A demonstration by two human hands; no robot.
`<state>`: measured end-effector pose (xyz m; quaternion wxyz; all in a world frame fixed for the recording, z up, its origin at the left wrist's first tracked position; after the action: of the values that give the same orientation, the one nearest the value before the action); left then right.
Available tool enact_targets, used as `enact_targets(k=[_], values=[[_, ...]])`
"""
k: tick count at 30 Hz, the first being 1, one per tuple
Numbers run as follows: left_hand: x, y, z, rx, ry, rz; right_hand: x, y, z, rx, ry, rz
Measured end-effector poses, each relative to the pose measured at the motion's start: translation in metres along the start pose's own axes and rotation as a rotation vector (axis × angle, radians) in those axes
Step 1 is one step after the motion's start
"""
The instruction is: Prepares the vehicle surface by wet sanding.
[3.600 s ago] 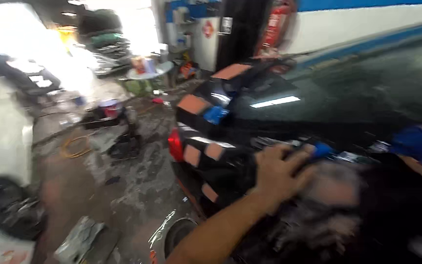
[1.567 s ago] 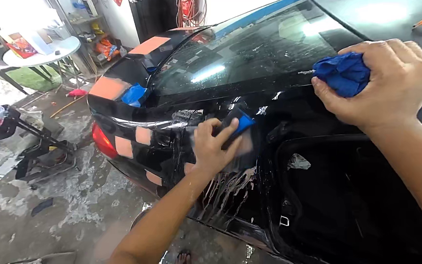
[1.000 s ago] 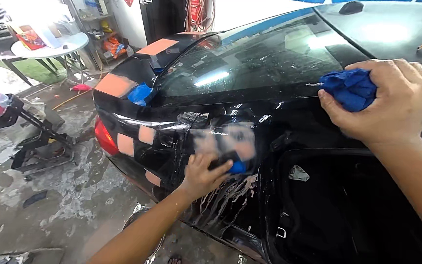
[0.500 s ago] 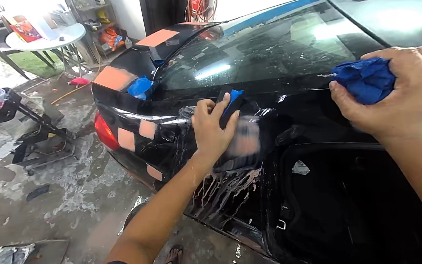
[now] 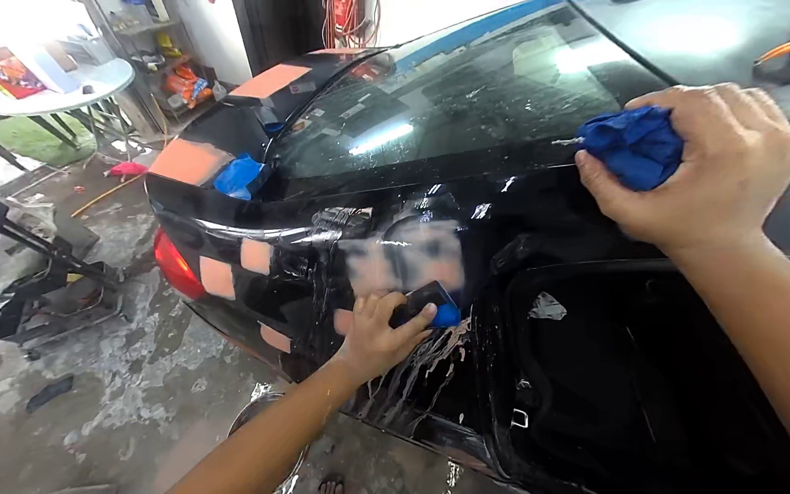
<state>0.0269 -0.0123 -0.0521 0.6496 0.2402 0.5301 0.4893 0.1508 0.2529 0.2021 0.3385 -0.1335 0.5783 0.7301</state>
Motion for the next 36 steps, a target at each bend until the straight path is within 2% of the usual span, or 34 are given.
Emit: enact_targets(k=[2,4,6,7,10,11,12,15,16,17,20,22,26,28,31,33,36], values=[[0.0,0.024,-0.001,0.004,0.01,0.042,0.0,0.001,0.0,0.0,-0.006,0.001],[0.003,0.068,0.008,-0.163,-0.039,0.135,0.001,0.001,0.001,0.002,-0.006,-0.009],[0.007,0.08,0.018,-0.272,-0.058,0.166,0.002,-0.001,0.001,0.014,-0.013,-0.008],[0.008,0.066,0.02,-0.259,-0.049,0.137,0.002,-0.002,0.0,0.013,-0.014,-0.008],[0.008,0.005,0.01,-0.009,-0.003,0.034,0.0,-0.001,0.001,-0.001,-0.017,0.008],[0.006,0.005,0.006,0.047,0.021,0.018,0.0,0.0,0.001,-0.004,-0.015,0.011],[0.004,0.019,0.005,0.044,0.028,0.035,0.0,0.001,0.002,-0.004,-0.016,0.014],[0.006,0.079,0.017,-0.211,-0.03,0.158,0.001,0.002,0.002,-0.002,-0.012,0.003],[0.008,0.085,0.02,-0.261,-0.043,0.17,0.001,0.001,0.002,0.006,-0.011,0.002],[0.008,0.078,0.024,-0.266,-0.035,0.143,0.001,0.0,0.001,0.009,-0.01,-0.003],[-0.002,0.03,0.02,-0.065,0.026,-0.026,0.0,0.002,0.0,0.0,-0.009,0.01],[-0.011,0.039,0.012,-0.017,0.069,-0.086,0.0,0.001,0.0,-0.004,-0.012,0.01],[-0.016,0.118,0.0,-0.265,0.06,-0.064,0.0,-0.001,-0.001,0.002,-0.011,0.004],[-0.016,0.114,-0.004,-0.26,0.049,-0.05,0.0,-0.002,-0.001,0.002,-0.015,0.013],[-0.02,0.068,-0.009,-0.1,0.053,-0.063,0.001,0.001,0.002,-0.01,-0.016,0.027],[-0.023,0.081,-0.013,-0.092,0.064,-0.069,0.002,0.001,0.003,-0.001,-0.018,0.022],[-0.018,0.125,-0.012,-0.24,0.04,-0.058,0.002,-0.001,0.003,0.007,-0.016,0.007]])
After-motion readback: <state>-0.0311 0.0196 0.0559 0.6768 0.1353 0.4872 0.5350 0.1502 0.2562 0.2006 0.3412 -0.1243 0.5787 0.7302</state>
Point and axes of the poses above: each hand's wrist, its own y-axis towards the middle knuckle, its own x-axis out of the palm, z = x × y, the point moved 2 cm from there along y, towards the middle knuckle, and after that the axes turned 10 degrees about -x, right-handed, at the moved point
